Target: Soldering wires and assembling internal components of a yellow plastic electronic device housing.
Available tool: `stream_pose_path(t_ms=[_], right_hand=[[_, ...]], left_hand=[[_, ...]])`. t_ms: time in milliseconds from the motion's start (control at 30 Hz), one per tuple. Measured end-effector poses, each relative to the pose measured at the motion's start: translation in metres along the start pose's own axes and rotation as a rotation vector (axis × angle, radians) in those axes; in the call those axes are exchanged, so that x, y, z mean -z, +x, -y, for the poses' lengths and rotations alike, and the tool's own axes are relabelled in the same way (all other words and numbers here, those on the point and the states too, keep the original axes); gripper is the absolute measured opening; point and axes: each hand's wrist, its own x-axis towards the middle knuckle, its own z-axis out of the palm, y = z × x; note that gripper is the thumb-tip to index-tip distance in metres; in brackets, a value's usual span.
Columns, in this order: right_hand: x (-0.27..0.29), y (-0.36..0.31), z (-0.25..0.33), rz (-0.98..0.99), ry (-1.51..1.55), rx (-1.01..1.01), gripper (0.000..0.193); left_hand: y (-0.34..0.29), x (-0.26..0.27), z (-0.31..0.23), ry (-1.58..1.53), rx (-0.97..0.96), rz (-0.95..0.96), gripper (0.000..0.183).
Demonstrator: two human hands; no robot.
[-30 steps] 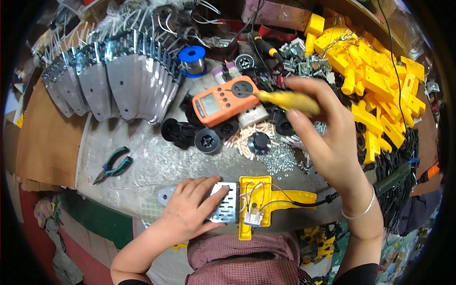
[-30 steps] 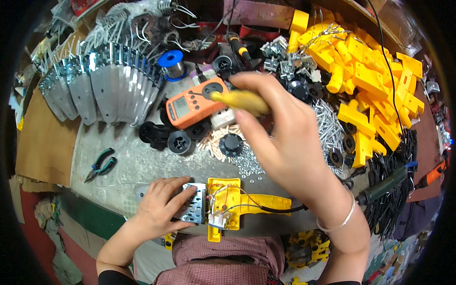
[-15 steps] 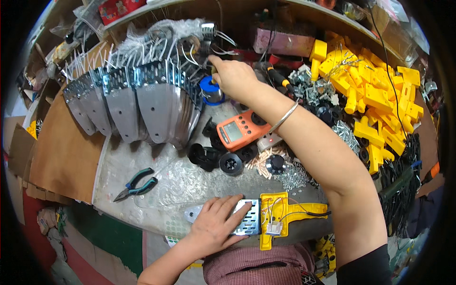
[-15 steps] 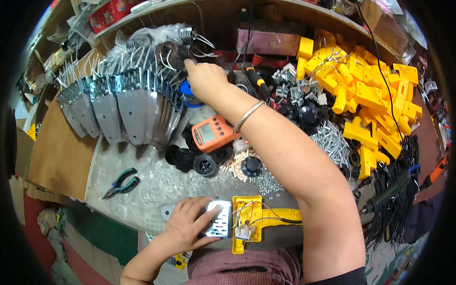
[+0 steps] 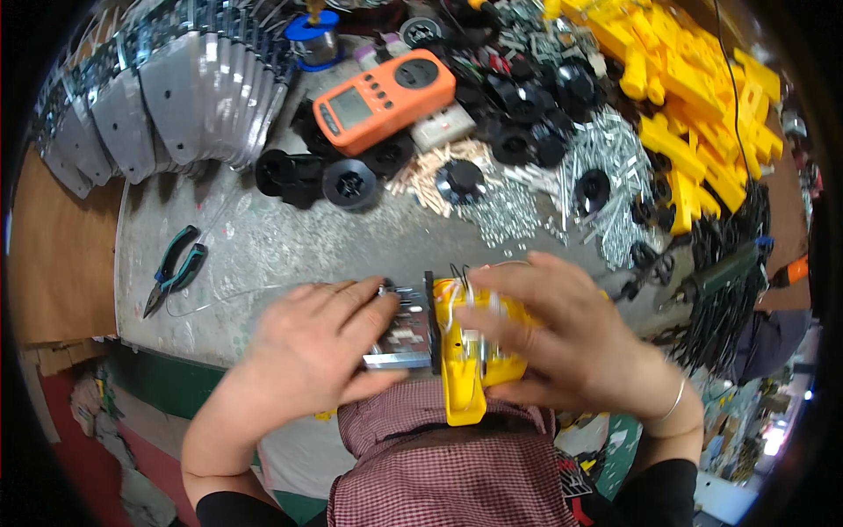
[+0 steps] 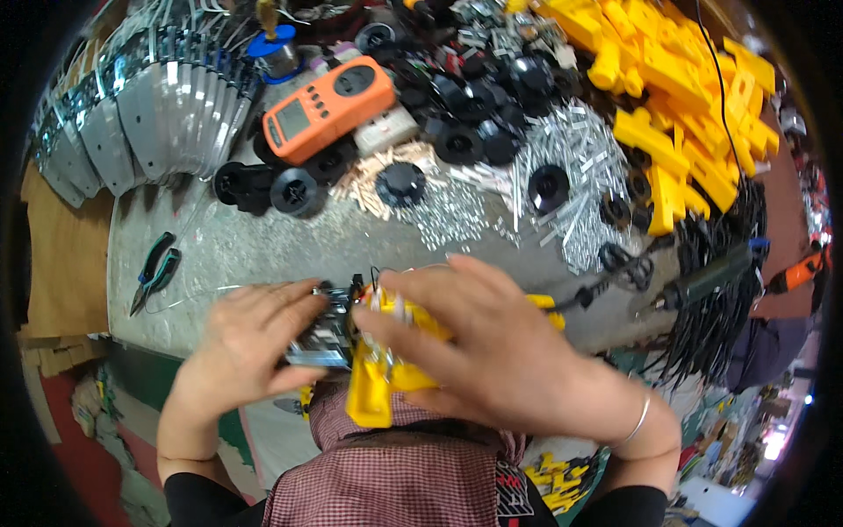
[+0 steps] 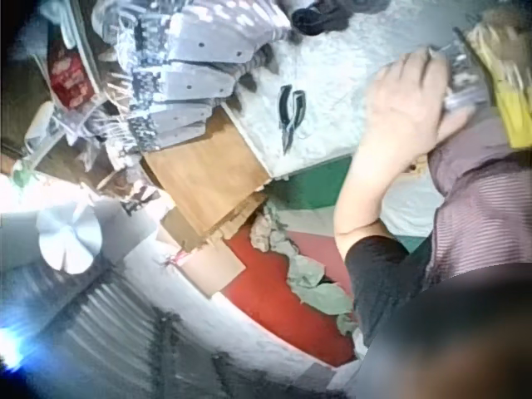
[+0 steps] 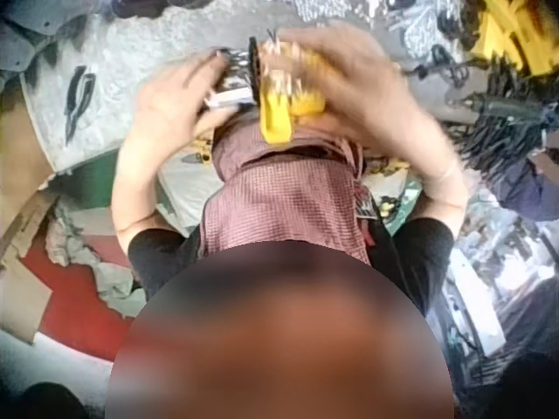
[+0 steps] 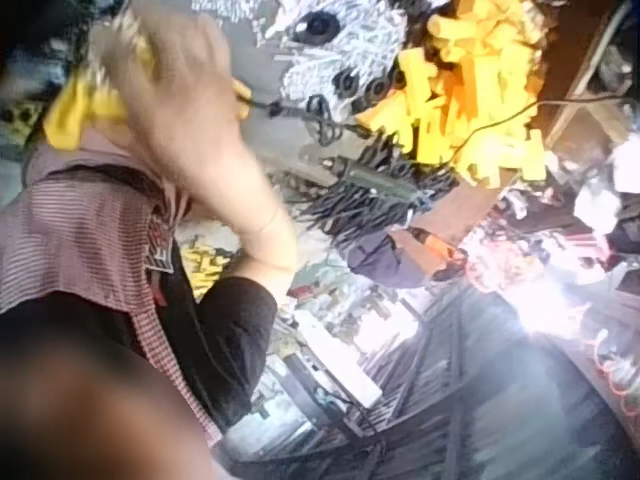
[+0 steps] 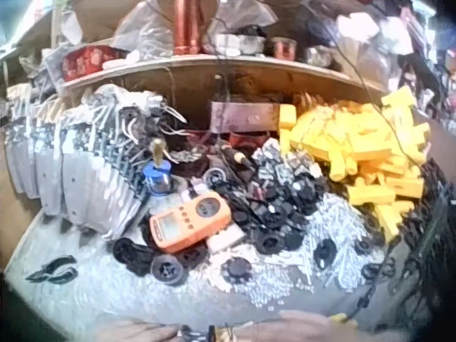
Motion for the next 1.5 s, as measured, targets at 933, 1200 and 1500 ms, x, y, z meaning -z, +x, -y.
stream_pose_path(t_ms=[933, 1200, 1500], right_hand=[[-0.073, -0.03, 0.004, -0.249, -0.062, 0.046, 0.047], [0.002, -0.053, -0.015, 0.091, 0.021, -0.223, 0.03], [-0.018, -0.04, -0.085, -0.191, 0.09, -0.586, 0.012]], left_hand=[[-0.041, -0.048, -0.012, 0.359, -0.083, -0.254, 0.035], [-0.027, -0.028, -0.025, 0.102, -0.04, -0.287, 0.031], [0.044, -0.018, -0.115, -0.623, -0.47, -0.526, 0.02]])
